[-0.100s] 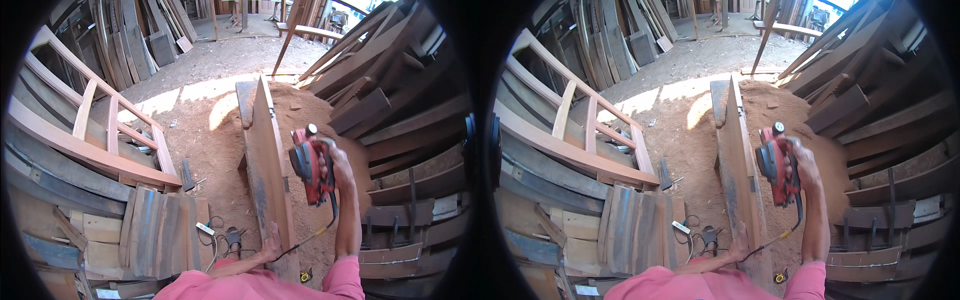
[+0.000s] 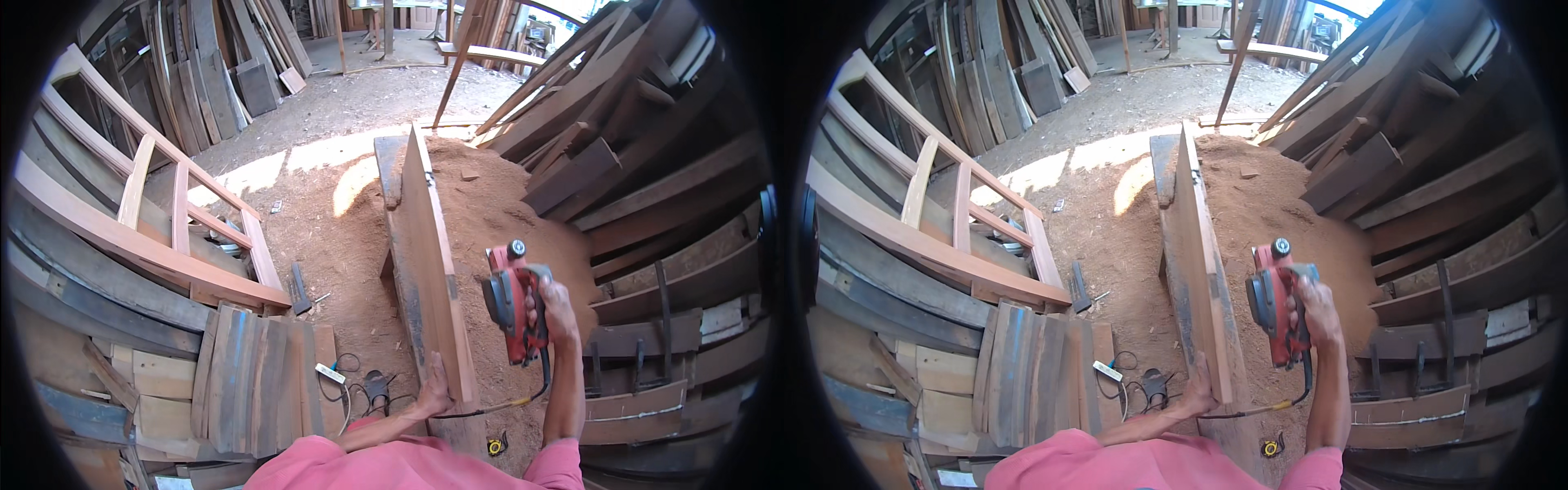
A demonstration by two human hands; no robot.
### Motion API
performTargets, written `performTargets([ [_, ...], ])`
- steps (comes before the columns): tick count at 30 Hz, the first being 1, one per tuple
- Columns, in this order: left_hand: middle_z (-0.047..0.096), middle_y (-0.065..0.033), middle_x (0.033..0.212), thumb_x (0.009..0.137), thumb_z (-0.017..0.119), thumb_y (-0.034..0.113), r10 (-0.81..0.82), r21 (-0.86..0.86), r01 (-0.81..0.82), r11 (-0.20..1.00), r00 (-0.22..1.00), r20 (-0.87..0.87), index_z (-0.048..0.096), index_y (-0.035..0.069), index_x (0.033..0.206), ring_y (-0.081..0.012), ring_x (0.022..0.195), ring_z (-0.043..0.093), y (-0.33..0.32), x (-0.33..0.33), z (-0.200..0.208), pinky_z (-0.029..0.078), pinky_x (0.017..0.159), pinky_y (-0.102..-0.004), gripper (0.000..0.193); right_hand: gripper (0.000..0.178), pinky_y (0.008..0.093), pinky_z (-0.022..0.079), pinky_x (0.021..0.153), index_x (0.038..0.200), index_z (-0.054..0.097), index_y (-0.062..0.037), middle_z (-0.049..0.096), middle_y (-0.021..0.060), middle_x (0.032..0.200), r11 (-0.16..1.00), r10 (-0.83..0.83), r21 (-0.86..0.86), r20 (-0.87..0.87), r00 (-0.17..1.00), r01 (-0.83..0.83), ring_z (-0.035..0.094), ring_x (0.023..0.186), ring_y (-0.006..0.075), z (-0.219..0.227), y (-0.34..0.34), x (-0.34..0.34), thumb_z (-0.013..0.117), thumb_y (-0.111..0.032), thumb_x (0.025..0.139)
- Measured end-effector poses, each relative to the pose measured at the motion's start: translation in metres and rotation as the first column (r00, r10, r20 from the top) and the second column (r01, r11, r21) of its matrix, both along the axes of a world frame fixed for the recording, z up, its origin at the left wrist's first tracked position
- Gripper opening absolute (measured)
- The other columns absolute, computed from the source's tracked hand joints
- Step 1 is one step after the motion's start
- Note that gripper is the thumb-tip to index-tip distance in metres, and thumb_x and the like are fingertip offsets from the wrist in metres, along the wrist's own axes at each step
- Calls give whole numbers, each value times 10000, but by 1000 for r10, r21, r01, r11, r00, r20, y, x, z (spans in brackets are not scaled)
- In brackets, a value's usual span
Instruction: The person shapes the edge of a wooden board using a hand-held power planer and checks the dimensions using a square and a measuring tape. After smoothing the edges, they fit the board into a larger wooden frame structure.
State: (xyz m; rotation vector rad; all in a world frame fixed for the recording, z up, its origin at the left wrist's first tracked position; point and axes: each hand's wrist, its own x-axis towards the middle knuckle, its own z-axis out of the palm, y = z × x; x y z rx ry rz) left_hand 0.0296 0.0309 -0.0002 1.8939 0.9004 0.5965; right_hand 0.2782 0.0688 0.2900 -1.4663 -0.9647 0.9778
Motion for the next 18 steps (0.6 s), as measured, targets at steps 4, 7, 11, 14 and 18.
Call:
performTargets([
  [4,146,-444,1563,767,752,140,11,-46,-6,999,994,113,-107,-153,1533,-544,1478,226,-31,-27,72,289,1217,-491,1187,507,258,476,508,1113,630,-36,570,-18,735,958,-96,-250,186,978,142,559,584,75,-72,-158,-17,591,-531,1006],
  [7,123,-392,1595,778,683,83,53,48,-62,997,985,165,-113,-111,1557,-486,1493,233,5,-16,204,279,1236,-438,1131,377,272,459,458,959,630,-51,572,-10,663,932,-169,-292,180,969,216,555,512,94,-100,-211,-46,617,-423,1017],
  [11,141,-348,1611,793,643,68,99,-141,-67,988,967,235,-107,-92,1571,-429,1512,215,76,-3,291,262,1248,-379,1092,337,292,445,455,962,669,-51,581,5,619,890,-93,-424,192,977,168,552,504,102,-159,-263,-78,623,-381,1013],
  [14,121,-340,1631,798,663,121,115,-86,-95,992,955,275,-51,-119,1570,-417,1542,152,104,11,330,194,1265,-367,1079,318,312,435,465,952,686,-55,579,9,606,837,-30,-539,127,991,95,549,499,118,-170,-283,-108,623,-361,1011],
  [18,302,-332,1581,752,639,106,171,-3,-179,984,931,323,27,-128,1581,-359,1415,435,115,19,331,358,1170,-315,1057,459,367,474,504,835,700,-32,647,75,597,777,78,-625,216,973,76,638,539,178,-163,-293,-143,619,-457,986],
])
